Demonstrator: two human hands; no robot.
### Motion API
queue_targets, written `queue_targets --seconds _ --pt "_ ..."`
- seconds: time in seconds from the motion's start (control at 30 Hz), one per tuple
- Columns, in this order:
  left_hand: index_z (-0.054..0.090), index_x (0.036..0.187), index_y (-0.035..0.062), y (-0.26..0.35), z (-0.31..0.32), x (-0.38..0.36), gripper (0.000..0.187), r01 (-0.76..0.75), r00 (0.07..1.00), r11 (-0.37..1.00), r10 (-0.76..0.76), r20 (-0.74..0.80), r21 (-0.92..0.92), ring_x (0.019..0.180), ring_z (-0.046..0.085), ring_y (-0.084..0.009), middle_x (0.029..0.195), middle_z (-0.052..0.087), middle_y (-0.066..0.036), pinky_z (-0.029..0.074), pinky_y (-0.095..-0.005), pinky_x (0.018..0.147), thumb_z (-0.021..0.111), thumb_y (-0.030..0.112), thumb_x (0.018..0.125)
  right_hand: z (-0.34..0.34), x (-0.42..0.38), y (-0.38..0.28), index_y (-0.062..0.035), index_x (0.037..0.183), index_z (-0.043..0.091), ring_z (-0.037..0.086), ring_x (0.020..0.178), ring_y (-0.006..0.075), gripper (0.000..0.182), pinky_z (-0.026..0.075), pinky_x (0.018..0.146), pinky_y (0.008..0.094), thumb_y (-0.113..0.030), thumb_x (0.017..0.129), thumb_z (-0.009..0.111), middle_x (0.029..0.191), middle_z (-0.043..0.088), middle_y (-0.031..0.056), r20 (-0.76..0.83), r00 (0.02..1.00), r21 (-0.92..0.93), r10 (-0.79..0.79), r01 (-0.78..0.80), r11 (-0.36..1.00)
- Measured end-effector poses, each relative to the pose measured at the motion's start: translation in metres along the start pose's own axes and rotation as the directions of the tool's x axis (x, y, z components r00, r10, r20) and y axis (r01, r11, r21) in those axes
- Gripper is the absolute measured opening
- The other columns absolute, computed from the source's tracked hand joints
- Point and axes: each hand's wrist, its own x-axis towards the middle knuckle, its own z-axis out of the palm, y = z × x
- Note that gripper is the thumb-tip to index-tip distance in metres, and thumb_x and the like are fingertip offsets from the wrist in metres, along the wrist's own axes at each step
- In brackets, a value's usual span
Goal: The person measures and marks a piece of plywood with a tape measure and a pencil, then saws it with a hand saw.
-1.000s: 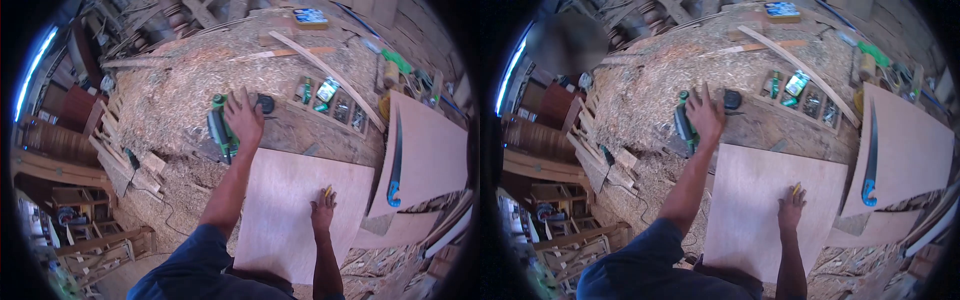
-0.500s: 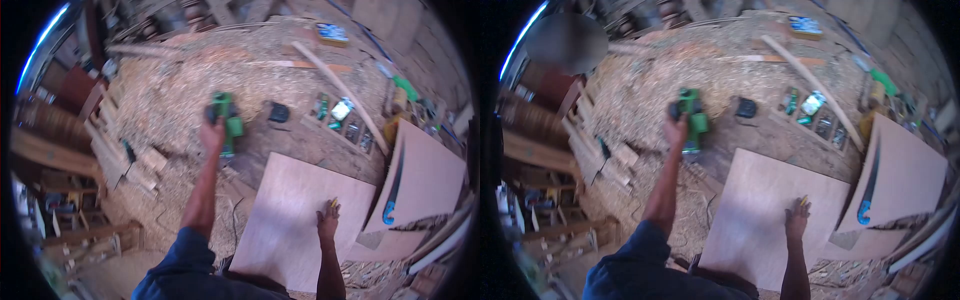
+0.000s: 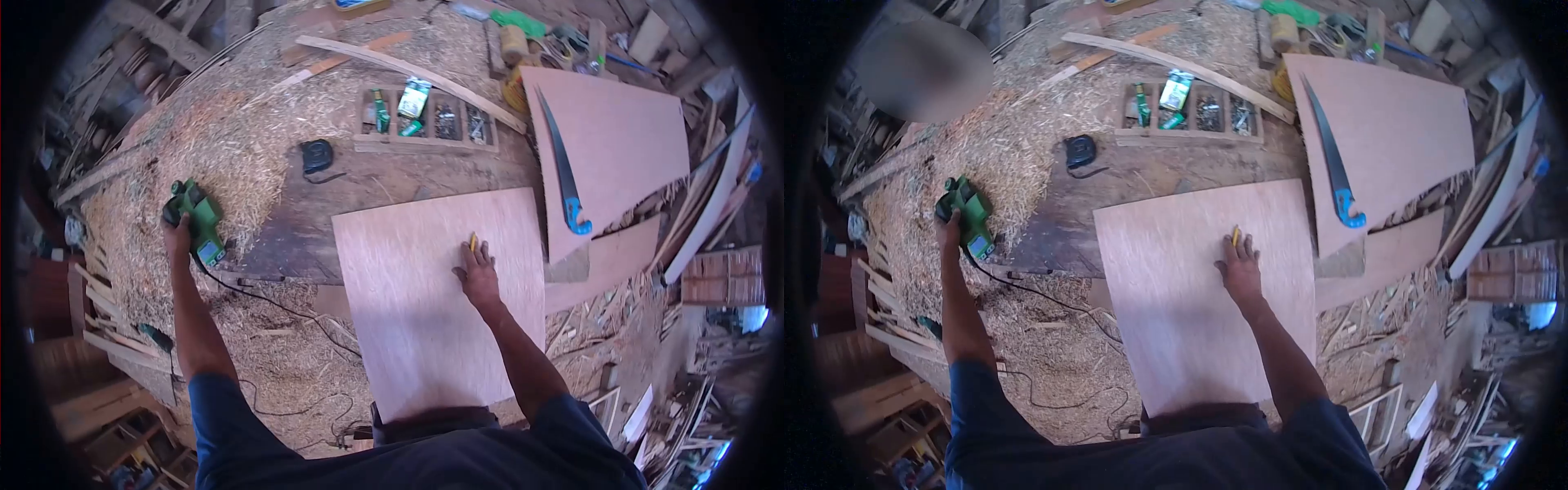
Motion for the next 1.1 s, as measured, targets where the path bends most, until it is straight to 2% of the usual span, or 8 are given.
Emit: queue_targets --seconds 0.23,0.3,0.43,0.5,0.6,0.73,0.9,1.1 --pt "0.05 0.159 0.0083 0.093 0.036 -0.203 0.079 0.067 0.911 0.882 0.137 -0.389 0.466 0.115 0.06 -0.0499 0.133 0.058 -0.031 0.048 -0.0616 0.096 0.058 0.065 0.104 0.005 -0.001 0.004 -0.011 0.165 0.039 0.03 0.159 0.0445 0.078 0.033 0.124 0.0644 -0.037 0.099 0.072 0.171 0.035 0.0217 0.028 0.999 -0.066 0.024 -0.022 0.998" --pt "0.048 0.16 0.0061 0.079 0.073 -0.313 0.082 -0.068 0.951 0.956 0.148 -0.273 0.285 0.134 0.052 -0.0524 0.149 0.051 -0.035 0.044 -0.0604 0.11 0.06 0.064 0.103 0.019 0.002 0.011 -0.0122 0.166 0.037 0.032 0.159 0.0429 0.079 0.034 0.124 0.0629 -0.037 0.099 0.071 0.171 0.037 0.0205 0.014 1.0 -0.137 -0.007 0.009 0.991" --pt "0.039 0.162 -0.0042 0.057 0.138 -0.526 0.098 0.633 0.717 0.706 -0.379 0.585 -0.318 0.15 0.044 -0.0358 0.164 0.045 -0.024 0.038 -0.0508 0.122 0.056 0.072 0.103 0.011 -0.008 0.014 -0.0143 0.165 0.039 0.035 0.158 0.0407 0.076 0.038 0.121 0.0621 -0.032 0.098 0.071 0.17 0.039 0.0184 0.012 1.0 -0.121 -0.014 0.015 0.993" --pt "0.047 0.156 -0.0066 0.075 0.15 -0.552 0.097 0.867 0.43 0.49 -0.649 0.628 -0.088 0.138 0.056 -0.036 0.155 0.056 -0.021 0.047 -0.0486 0.114 0.057 0.073 0.101 -0.005 -0.031 0.019 -0.0139 0.163 0.042 0.037 0.157 0.0394 0.073 0.041 0.119 0.0613 -0.027 0.098 0.071 0.169 0.039 0.0186 0.005 1.0 -0.028 -0.013 0.014 1.0" --pt "0.058 0.146 -0.007 0.07 0.144 -0.551 0.092 0.852 0.502 0.447 -0.549 0.668 -0.273 0.118 0.069 -0.0351 0.135 0.071 -0.018 0.057 -0.0461 0.096 0.059 0.073 0.101 -0.016 -0.067 0.018 -0.0133 0.159 0.046 0.041 0.155 0.0382 0.068 0.044 0.118 0.0587 -0.022 0.097 0.072 0.166 0.044 0.0195 -0.067 0.996 0.108 -0.063 0.07 0.992" --pt "0.065 0.136 -0.0019 0.103 0.084 -0.495 0.072 0.667 0.723 0.709 -0.539 0.433 -0.229 0.086 0.062 -0.0234 0.104 0.068 -0.008 0.051 -0.0363 0.076 0.059 0.063 0.106 -0.019 -0.138 0.059 -0.0157 0.155 0.052 0.051 0.147 0.0376 0.062 0.049 0.117 0.0486 -0.014 0.095 0.07 0.158 0.053 0.0191 -0.268 0.958 0.264 -0.1 0.172 0.949" --pt "0.053 0.155 -0.0021 0.089 -0.063 -0.324 0.048 -0.43 0.89 0.724 0.241 0.386 0.539 0.128 0.063 -0.027 0.144 0.066 -0.013 0.049 -0.0348 0.11 0.048 0.011 0.108 -0.028 -0.243 0.142 -0.0161 0.15 0.057 0.069 0.119 0.0422 0.054 0.058 0.098 0.0516 -0.014 0.097 0.067 0.14 0.065 0.0234 -0.342 0.911 0.499 0.232 -0.033 0.866" --pt "0.077 0.122 -0.0054 0.429 -0.227 -0.334 0.059 -0.507 0.857 0.852 0.483 0.18 0.126 0.099 0.069 -0.0238 0.112 0.077 -0.015 0.054 -0.0383 0.092 0.069 0.051 0.105 -0.018 -0.332 0.231 -0.0127 0.139 0.064 0.072 0.101 0.0465 0.037 0.057 0.086 0.0532 -0.017 0.103 0.06 0.106 0.074 0.0252 -0.179 0.797 0.672 0.576 -0.329 0.663"
